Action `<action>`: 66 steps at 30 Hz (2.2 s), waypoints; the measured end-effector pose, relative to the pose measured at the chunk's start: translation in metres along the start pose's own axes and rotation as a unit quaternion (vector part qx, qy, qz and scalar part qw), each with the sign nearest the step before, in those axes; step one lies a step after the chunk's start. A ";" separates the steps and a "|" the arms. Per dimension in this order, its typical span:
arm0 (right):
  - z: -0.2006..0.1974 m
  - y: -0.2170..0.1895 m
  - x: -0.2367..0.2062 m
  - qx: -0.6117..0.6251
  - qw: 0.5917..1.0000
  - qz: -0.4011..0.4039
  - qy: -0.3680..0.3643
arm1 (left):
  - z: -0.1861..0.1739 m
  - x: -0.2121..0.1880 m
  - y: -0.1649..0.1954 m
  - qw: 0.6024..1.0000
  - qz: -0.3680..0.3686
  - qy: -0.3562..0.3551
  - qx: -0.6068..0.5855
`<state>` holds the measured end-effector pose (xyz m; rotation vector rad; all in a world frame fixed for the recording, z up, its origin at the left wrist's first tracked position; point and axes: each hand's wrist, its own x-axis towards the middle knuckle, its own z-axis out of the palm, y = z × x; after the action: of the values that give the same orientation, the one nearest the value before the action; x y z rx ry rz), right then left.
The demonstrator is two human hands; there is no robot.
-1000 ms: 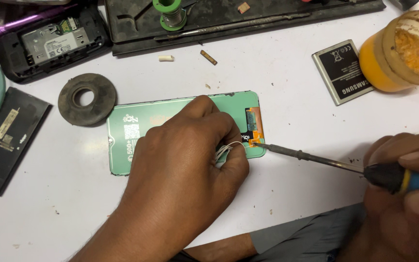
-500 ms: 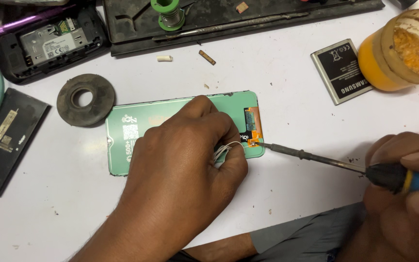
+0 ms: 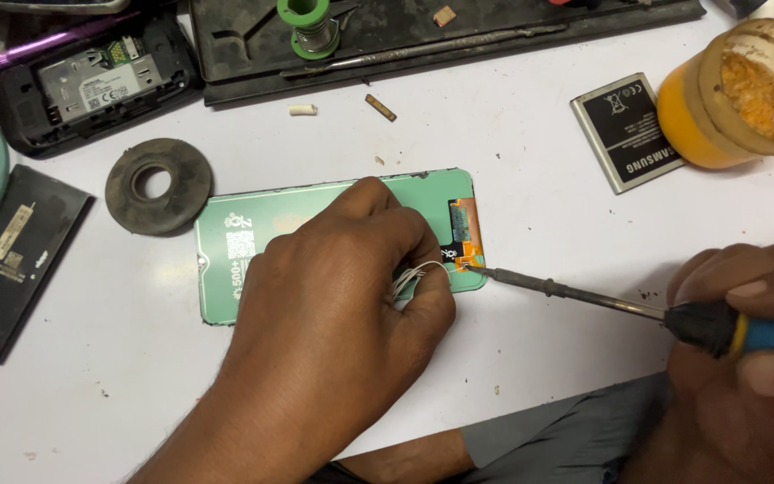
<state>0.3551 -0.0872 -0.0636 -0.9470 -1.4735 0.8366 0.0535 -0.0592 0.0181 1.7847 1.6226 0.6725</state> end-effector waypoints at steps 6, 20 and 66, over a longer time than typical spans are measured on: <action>0.007 -0.002 0.003 -0.002 1.000 -0.016 0.006 | 0.000 0.000 0.000 1.000 -0.006 -0.005 0.001; 0.004 -0.003 0.017 -0.012 0.999 -0.022 -0.039 | 0.000 0.000 0.000 1.000 -0.006 -0.001 -0.004; 0.012 -0.005 0.005 0.042 0.998 0.024 0.040 | -0.001 0.002 0.001 1.000 -0.021 -0.014 0.004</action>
<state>0.3428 -0.0847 -0.0579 -0.9456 -1.3421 0.8789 0.0539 -0.0568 0.0192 1.7523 1.6415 0.6195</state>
